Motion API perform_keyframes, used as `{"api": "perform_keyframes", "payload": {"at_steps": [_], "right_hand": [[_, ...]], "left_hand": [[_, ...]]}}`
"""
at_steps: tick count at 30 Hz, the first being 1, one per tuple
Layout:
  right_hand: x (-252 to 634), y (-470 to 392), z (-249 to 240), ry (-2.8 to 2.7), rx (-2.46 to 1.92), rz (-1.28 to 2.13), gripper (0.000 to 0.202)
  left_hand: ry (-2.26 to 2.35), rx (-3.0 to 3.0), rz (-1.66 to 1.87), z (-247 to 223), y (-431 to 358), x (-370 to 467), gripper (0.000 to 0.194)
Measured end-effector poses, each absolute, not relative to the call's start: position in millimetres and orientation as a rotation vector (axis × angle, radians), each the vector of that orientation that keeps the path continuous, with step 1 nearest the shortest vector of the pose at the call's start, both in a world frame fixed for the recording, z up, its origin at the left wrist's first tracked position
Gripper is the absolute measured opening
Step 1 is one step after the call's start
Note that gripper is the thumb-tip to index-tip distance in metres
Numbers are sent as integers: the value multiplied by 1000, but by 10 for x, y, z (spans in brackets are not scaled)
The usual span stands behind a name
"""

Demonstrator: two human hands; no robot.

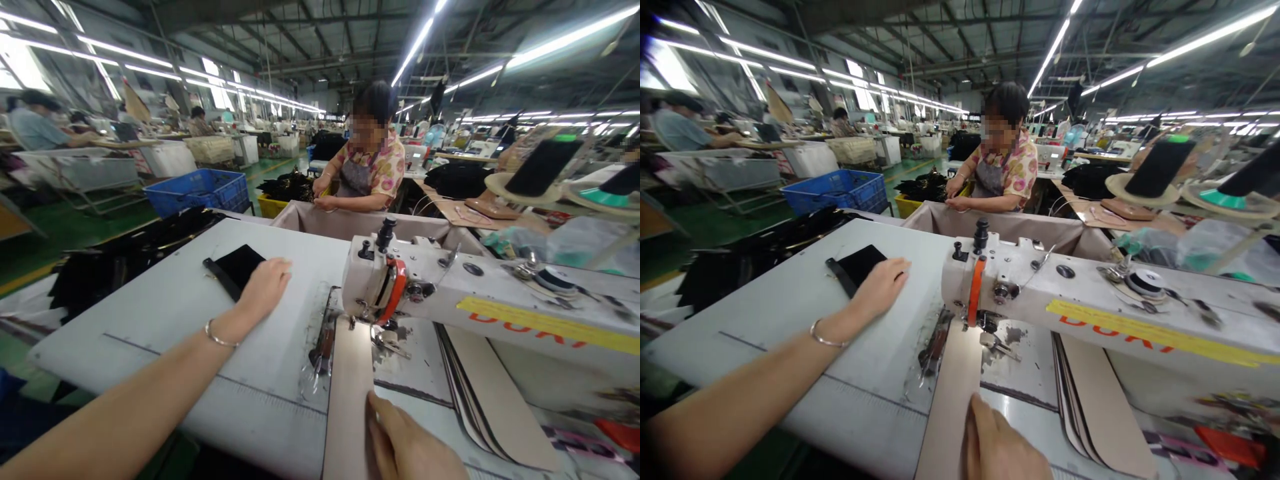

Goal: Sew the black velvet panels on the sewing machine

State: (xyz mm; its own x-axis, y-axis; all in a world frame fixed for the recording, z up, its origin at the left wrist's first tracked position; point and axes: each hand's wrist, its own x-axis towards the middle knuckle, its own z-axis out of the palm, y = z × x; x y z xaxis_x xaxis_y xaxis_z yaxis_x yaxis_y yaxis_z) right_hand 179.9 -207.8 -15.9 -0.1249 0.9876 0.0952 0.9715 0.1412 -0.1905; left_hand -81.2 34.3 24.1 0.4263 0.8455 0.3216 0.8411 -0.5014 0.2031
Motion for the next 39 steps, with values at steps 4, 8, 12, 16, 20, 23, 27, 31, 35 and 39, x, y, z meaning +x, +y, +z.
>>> {"api": "perform_keyframes", "payload": {"at_steps": [4, 8, 12, 16, 20, 23, 27, 31, 35, 39], "right_hand": [[1936, -1661, -27, -2354, -1698, -60, 32], [1942, -1400, -29, -2400, -1535, -121, 51], [1925, -1392, -58, -2377, -1549, -69, 49], [1882, -1441, -50, -2352, -1583, -82, 50], [1821, -1459, -40, -2318, -1619, -109, 51], [1787, -1467, -27, -2312, -1650, -104, 51], [1761, -1473, -6, -2307, -1691, -90, 51], [1751, -1470, 3, -2310, -1703, -88, 51], [1747, -1468, -5, -2295, -1701, -60, 50], [1747, -1470, -23, -2267, -1697, -34, 52]], "left_hand": [[1730, 2619, 538, 262, 554, -1260, 37], [1609, 2685, 445, 144, 513, -1423, 34], [1740, 2644, 424, 51, 738, -1587, 56], [1855, 2529, 374, 51, 961, -1724, 72], [1534, 2508, 546, 153, 652, -1450, 50], [1144, 2532, 528, 244, 172, -969, 42], [945, 2547, 420, 263, -277, -412, 37], [981, 2617, 365, 201, -341, -249, 35], [965, 2581, 379, 193, -296, -244, 31], [1040, 2410, 495, 195, -266, -116, 18]]}}
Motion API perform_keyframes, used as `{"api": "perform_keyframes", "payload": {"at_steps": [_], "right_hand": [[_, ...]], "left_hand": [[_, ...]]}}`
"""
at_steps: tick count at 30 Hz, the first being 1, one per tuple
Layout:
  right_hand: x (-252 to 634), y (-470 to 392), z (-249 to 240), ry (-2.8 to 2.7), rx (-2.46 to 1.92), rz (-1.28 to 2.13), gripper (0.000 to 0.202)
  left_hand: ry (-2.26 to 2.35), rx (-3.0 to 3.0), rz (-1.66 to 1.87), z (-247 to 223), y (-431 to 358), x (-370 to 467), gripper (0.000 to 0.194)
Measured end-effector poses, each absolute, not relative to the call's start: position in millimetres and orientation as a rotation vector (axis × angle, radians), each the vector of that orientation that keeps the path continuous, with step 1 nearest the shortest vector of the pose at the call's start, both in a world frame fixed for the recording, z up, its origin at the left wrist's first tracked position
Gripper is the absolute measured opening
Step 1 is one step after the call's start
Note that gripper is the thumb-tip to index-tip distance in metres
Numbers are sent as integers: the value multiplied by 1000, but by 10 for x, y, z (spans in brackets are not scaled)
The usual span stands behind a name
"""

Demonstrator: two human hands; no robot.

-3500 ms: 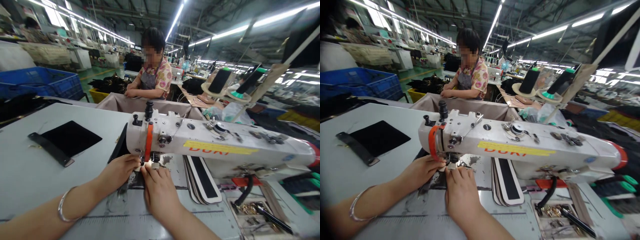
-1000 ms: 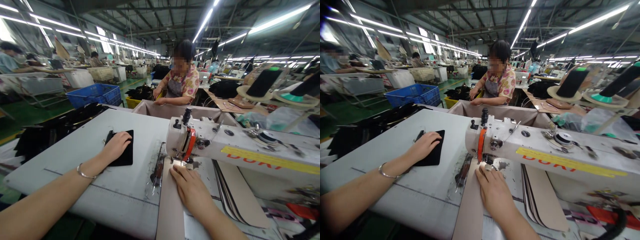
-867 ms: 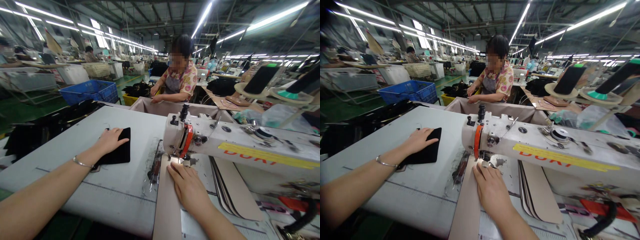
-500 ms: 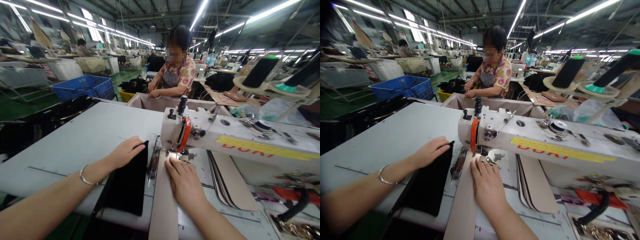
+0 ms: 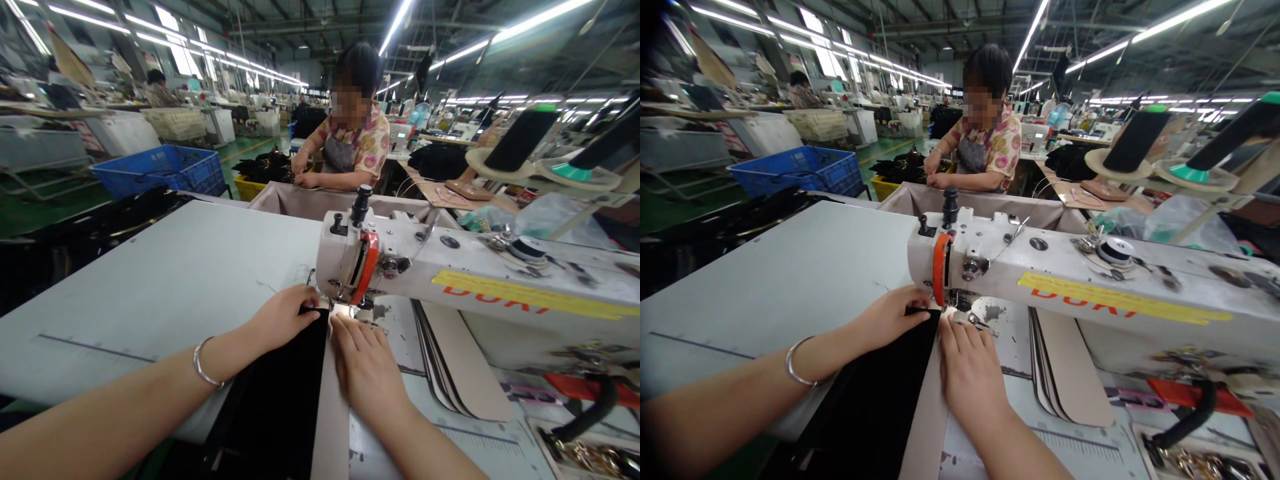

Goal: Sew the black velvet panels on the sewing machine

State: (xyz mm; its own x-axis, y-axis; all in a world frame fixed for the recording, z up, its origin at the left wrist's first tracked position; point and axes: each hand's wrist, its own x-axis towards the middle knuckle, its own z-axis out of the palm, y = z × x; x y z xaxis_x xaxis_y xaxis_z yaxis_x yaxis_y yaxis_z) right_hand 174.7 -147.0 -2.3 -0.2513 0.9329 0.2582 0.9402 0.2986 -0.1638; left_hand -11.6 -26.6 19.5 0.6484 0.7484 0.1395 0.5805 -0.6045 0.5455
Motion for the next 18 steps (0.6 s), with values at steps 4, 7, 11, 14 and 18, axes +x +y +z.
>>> {"api": "perform_keyframes", "payload": {"at_steps": [4, 7, 11, 14, 18], "right_hand": [[1750, -1469, -38, -2268, -1699, -41, 53], [1758, -1460, -48, -2268, -1698, -52, 56], [1766, -1454, -59, -2263, -1702, -68, 59], [1765, -1457, -62, -2263, -1696, -68, 59], [1763, -1442, -54, -2259, -1708, -83, 62]], "left_hand": [[1052, 2355, 431, 171, -209, 58, 8], [1086, 2352, 416, 160, -178, 115, 10], [1140, 2353, 429, 154, -193, 123, 14], [1162, 2355, 438, 147, -211, 125, 15], [1159, 2364, 410, 151, -195, 142, 14]]}}
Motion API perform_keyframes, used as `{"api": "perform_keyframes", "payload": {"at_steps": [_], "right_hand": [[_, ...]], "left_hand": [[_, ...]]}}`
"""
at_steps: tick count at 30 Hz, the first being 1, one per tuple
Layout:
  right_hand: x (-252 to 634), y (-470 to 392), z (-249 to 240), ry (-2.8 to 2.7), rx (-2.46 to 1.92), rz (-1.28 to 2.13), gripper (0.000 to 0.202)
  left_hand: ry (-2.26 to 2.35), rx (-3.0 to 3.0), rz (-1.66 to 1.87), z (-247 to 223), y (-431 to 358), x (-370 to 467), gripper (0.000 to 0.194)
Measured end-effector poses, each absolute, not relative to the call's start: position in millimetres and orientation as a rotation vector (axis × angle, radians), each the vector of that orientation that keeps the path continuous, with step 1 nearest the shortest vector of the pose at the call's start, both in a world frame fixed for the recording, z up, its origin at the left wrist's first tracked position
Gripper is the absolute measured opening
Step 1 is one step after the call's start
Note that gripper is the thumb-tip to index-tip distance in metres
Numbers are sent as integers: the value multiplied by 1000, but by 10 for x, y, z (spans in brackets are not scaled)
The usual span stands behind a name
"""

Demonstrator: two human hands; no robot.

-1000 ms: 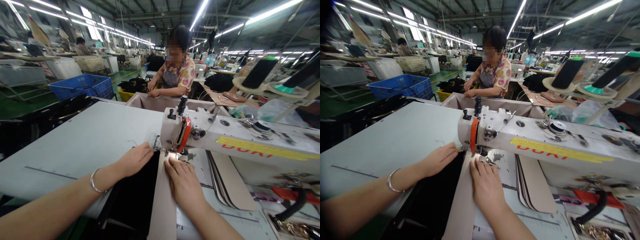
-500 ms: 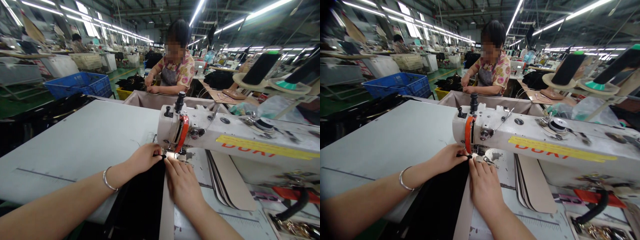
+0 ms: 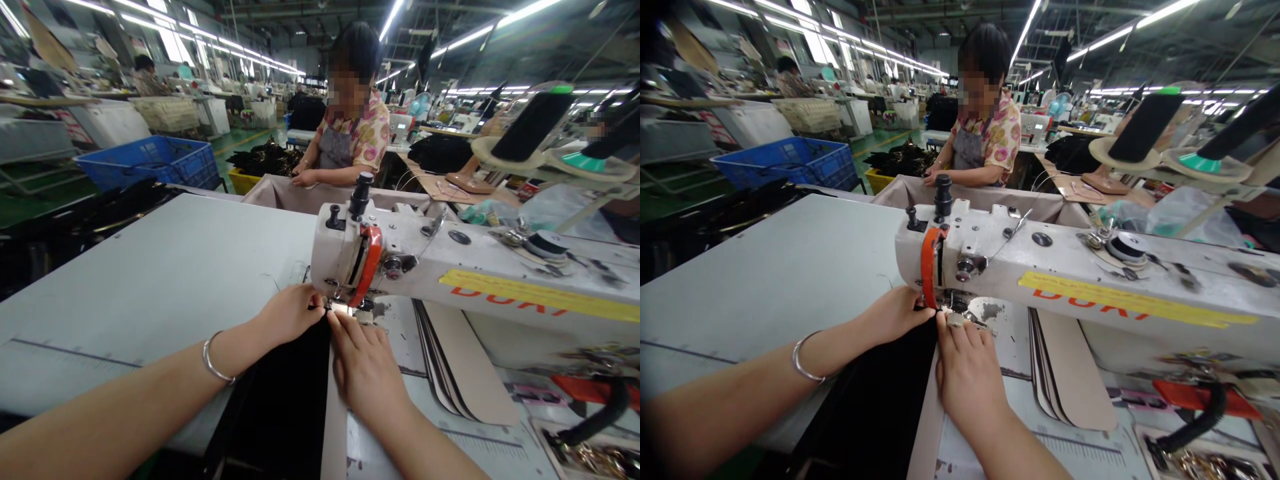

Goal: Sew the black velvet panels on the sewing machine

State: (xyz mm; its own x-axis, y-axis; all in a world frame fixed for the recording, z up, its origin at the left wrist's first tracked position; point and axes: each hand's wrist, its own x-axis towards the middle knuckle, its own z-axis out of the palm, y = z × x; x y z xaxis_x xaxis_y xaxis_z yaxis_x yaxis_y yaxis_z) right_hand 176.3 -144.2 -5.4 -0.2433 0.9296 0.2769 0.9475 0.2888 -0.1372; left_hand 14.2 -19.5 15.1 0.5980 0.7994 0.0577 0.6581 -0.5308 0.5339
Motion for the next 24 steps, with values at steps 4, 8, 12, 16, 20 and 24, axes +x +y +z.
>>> {"api": "perform_keyframes", "payload": {"at_steps": [4, 8, 12, 16, 20, 24], "right_hand": [[1777, -1436, -49, -2257, -1720, -80, 63], [1780, -1451, -51, -2257, -1705, -60, 59], [1758, -1451, -46, -2254, -1714, -66, 62], [1768, -1459, -30, -2252, -1706, -66, 59], [1801, -1475, -15, -2259, -1640, -41, 47], [1805, -1474, -19, -2242, -1628, -43, 49]], "left_hand": [[1167, 2381, 400, 181, -187, 159, 13], [1197, 2418, 422, 193, -221, 165, 14], [1227, 2442, 430, 176, -233, 196, 16], [1243, 2465, 457, 204, -276, 199, 12], [1067, 2649, 552, 231, -461, 54, 11], [832, 2883, 514, 172, -633, -96, 21]]}}
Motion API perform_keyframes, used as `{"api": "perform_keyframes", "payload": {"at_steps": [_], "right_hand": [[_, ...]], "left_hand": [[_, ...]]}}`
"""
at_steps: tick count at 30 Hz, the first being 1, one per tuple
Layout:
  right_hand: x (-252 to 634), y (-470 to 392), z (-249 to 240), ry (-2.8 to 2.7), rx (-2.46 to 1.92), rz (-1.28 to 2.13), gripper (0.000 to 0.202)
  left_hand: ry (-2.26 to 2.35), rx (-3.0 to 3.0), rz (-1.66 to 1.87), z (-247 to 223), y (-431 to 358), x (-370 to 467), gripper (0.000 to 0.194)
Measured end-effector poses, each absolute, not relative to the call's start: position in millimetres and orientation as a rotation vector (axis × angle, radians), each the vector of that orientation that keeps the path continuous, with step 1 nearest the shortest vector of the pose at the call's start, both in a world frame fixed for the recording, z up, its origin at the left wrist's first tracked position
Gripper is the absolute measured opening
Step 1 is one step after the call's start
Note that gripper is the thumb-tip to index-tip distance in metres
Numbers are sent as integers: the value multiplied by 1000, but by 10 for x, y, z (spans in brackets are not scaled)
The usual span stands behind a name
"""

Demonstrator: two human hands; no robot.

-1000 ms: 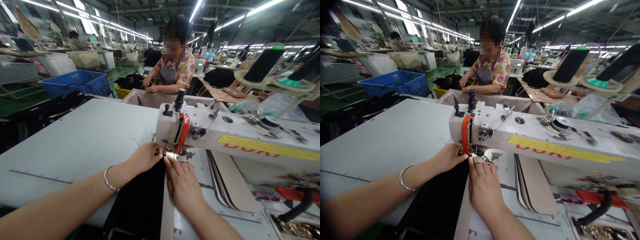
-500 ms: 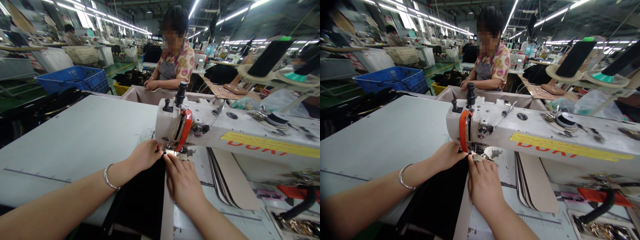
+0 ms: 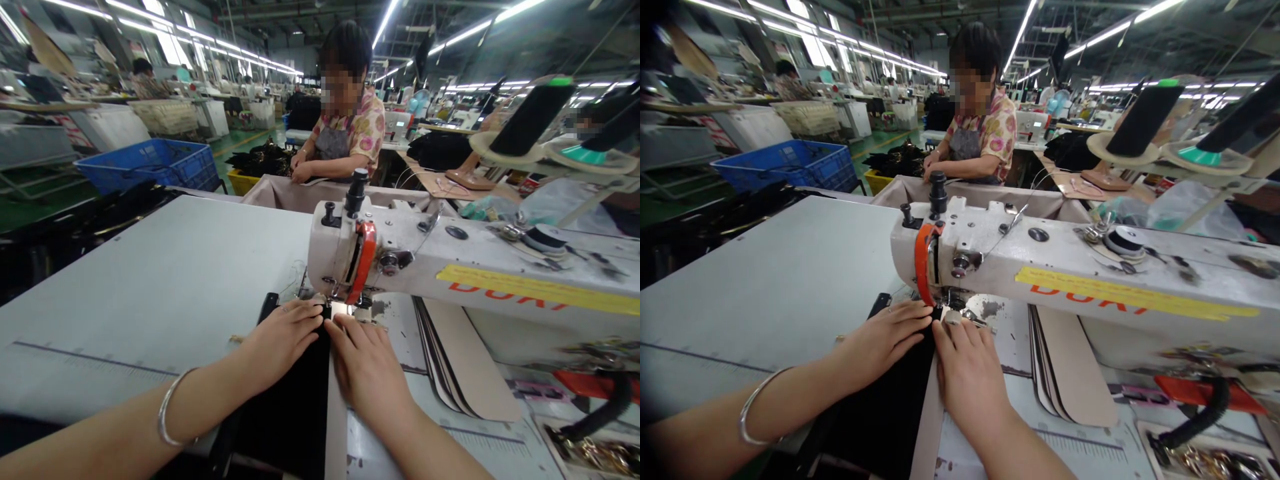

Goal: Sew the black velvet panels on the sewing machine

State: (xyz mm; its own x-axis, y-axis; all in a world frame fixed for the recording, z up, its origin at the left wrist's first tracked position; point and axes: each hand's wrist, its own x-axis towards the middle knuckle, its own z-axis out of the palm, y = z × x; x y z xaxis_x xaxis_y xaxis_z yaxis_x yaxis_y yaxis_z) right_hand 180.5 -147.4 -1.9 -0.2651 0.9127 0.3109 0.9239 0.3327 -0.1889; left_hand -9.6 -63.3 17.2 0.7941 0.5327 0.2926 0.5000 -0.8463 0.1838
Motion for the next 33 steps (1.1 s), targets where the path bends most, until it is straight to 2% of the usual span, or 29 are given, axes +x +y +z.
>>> {"api": "perform_keyframes", "payload": {"at_steps": [19, 25, 29, 33], "right_hand": [[1802, -1468, -56, -2235, -1647, -76, 51], [1814, -1480, -47, -2236, -1641, -53, 50], [1820, -1483, -74, -2224, -1640, -100, 49], [1810, -1481, -83, -2205, -1660, -131, 47]], "left_hand": [[788, 2955, 440, 63, -578, -19, 25], [800, 2925, 355, 149, -721, -120, 33], [515, 2855, 288, 188, -1065, -367, 42], [287, 2804, 436, 250, -1329, -555, 37]]}}
